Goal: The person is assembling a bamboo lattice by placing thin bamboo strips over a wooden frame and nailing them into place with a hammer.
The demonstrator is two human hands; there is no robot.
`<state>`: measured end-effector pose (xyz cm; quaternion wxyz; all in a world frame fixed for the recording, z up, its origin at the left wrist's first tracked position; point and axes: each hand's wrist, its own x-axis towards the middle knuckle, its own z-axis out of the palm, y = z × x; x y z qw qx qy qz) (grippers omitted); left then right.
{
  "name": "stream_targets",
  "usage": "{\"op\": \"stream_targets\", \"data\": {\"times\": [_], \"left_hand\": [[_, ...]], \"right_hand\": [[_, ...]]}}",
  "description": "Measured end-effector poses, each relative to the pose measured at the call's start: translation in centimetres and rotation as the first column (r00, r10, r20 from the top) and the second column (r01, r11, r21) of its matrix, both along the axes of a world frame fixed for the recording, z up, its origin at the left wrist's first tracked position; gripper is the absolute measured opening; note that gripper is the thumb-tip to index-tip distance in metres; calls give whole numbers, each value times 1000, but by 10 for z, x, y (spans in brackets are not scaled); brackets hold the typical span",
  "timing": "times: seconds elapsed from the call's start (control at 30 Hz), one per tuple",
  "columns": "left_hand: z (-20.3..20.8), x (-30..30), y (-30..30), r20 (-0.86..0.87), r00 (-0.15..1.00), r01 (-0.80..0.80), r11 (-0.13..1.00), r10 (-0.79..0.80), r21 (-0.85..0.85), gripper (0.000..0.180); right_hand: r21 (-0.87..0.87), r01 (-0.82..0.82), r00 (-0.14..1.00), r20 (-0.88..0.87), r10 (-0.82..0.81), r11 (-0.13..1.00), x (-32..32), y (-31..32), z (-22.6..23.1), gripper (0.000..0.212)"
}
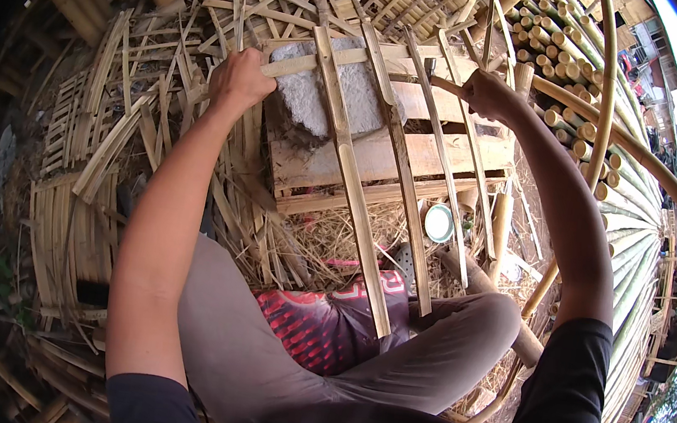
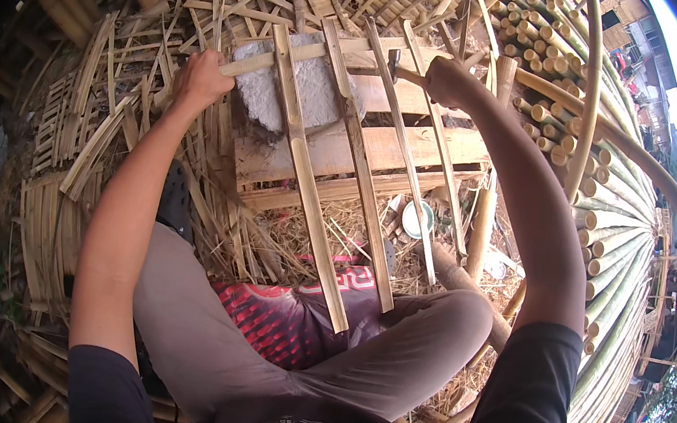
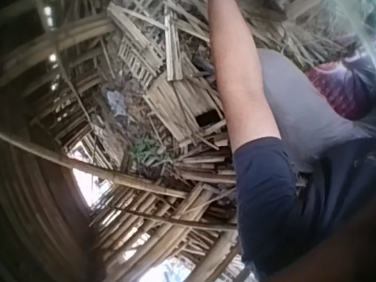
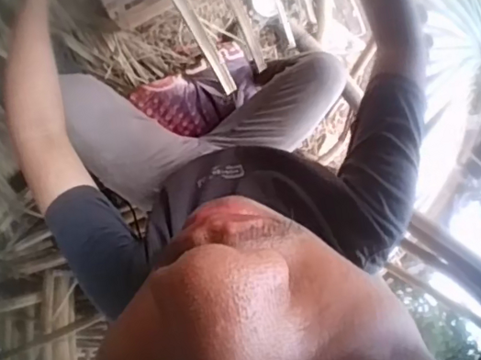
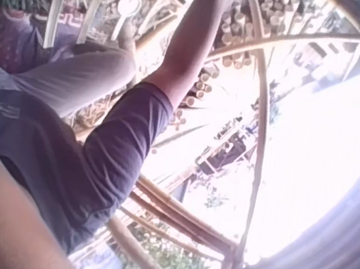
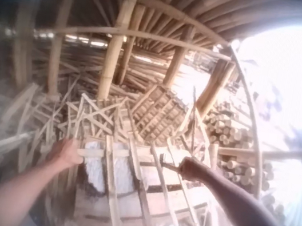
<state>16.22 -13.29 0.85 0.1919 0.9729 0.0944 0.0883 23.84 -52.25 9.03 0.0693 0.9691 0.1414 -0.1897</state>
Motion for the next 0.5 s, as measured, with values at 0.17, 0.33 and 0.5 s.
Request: {"op": "stream_targets", "data": {"times": [0.17, 0.33, 0.5], "left_hand": [[-4, 5, -2, 6, 1000, 10, 1000, -10, -2, 25], [-22, 7, 7, 104, 995, 1, 1000, -3, 18, 24], [-7, 5, 0, 29, 999, 20, 999, -19, -27, 24]], "right_hand": [[82, 88, 990, -115, -79, 993, 0, -5, 10, 29], [141, -36, 999, 26, 33, 989, 6, -15, -6, 26], [126, -38, 996, 85, 27, 991, 5, -20, -5, 23]]}}
